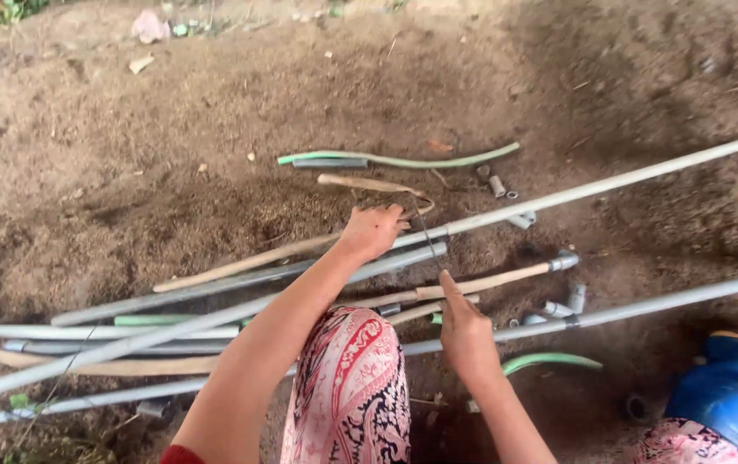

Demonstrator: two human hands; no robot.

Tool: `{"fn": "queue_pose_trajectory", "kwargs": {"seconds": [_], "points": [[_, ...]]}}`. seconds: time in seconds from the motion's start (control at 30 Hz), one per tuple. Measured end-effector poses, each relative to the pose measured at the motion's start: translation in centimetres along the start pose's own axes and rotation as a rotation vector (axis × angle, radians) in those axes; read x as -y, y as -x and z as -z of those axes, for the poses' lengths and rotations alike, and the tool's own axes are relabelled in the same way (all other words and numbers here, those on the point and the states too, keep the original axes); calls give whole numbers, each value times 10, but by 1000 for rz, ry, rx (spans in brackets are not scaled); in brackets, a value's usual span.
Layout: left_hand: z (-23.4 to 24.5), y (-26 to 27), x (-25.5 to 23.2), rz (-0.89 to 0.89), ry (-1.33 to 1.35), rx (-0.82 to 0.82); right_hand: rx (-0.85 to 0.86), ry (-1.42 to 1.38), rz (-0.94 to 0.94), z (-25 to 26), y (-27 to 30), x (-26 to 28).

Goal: The person uses a hand saw to cut through a metal pipe resting on a pile of other pipes and hoses. They hold the pipe steady with their left hand while sawing with their right hand. After cutting, they move the pipe and continue sawing another section.

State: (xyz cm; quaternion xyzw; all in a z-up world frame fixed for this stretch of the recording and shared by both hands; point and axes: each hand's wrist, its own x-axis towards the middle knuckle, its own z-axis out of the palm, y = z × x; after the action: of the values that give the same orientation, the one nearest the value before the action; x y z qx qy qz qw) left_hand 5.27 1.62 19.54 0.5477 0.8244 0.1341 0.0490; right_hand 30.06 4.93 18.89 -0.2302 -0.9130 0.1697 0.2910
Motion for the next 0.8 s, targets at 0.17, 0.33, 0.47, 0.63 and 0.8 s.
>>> {"fn": "queue_pose_trajectory", "kwargs": {"seconds": [0.17,0.33,0.47,0.63,0.8], "points": [[50,-28,-78,-137,-63,-169,-103,-71,6,70,-3,-28],[49,-60,-141,-199,-93,-136,-134,-78,-34,125,3,-47],[35,-71,-144,-202,-113,-43,-81,-146,-121,113,-2,-87],[14,-88,-125,-179,-135,105,39,-242,-195,114,-11,-86],[56,-79,-150,54,-41,320,216,-208,-246,100,-1,-100]]}}
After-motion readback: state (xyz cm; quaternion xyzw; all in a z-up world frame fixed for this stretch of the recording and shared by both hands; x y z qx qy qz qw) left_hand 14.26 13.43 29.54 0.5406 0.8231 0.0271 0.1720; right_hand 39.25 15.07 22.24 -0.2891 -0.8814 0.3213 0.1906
